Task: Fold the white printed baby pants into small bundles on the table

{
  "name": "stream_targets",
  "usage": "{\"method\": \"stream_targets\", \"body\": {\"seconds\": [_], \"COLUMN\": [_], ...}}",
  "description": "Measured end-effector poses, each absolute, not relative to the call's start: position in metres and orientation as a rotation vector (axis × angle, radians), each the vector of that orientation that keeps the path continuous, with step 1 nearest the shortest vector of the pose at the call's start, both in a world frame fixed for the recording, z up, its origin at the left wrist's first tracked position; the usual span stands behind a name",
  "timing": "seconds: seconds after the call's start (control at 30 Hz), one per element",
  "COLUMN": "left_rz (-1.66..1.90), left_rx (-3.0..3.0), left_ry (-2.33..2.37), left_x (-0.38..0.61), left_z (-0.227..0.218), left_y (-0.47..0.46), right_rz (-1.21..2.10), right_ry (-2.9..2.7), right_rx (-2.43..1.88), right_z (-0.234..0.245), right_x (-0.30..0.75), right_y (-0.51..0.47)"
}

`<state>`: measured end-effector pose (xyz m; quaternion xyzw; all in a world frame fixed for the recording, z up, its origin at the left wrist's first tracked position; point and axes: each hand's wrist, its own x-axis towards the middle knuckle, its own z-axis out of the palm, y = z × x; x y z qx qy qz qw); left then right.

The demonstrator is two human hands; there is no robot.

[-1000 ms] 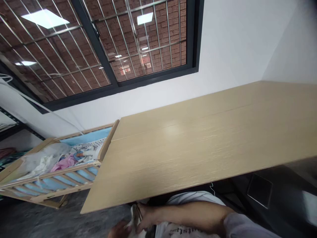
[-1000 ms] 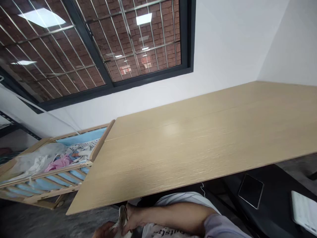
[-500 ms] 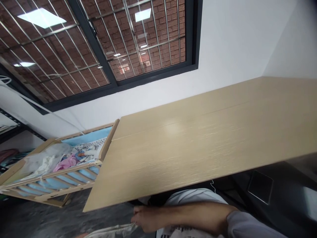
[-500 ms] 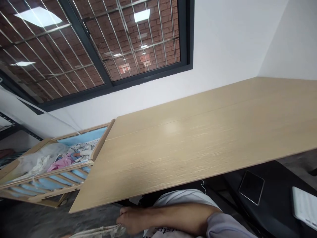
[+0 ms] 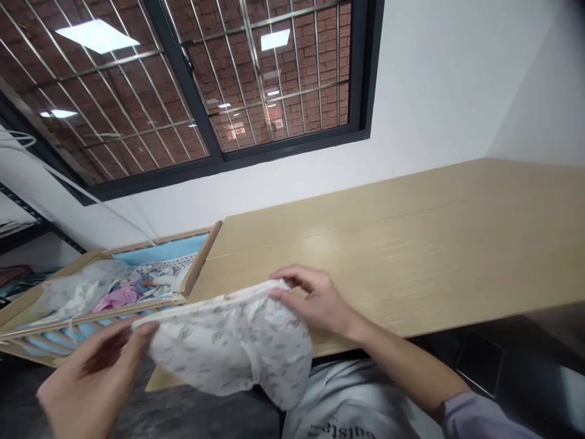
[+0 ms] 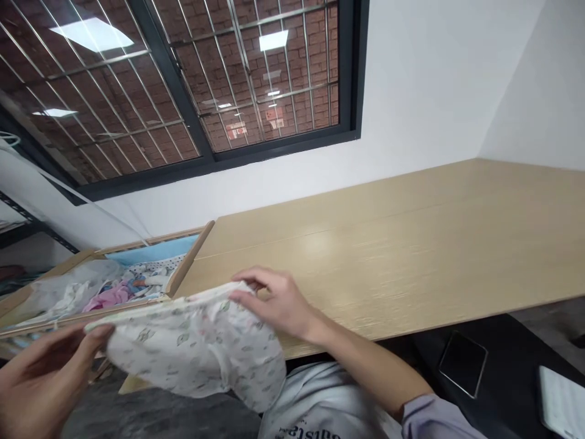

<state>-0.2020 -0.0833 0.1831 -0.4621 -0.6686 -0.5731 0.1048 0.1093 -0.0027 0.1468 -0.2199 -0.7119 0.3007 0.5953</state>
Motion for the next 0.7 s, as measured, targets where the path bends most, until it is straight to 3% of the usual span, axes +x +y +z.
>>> {"method": "stream_targets", "body": {"seconds": [0.13, 0.27, 0.43, 0.7], "left_rz": [-1.734, -1.569, -1.105, -0.701], "left_rx": [-1.649, -2.176, -2.483, -2.356], "left_ry": [-1.826, -1.784, -1.920, -2.248], "left_x": [-0.144, -0.131, -0.108, -0.073], "left_z": [0.212, 0.210, 0.177, 0.107], "left_y": [-0.028, 0.045, 0.131, 0.217], "right_rz": [0.709, 0.611, 0.623, 0.587], "right_ry": [-1.654, -1.821, -1.978, -1.959], "right_rx": [-0.692, -0.907, -1.192, -1.549], "right_z": [0.176, 0.179, 0.132, 0.053], "right_x": [0.164, 0.204, 0.224, 0.206], "right_y": [0.031, 0.088, 0.178, 0.268]}}
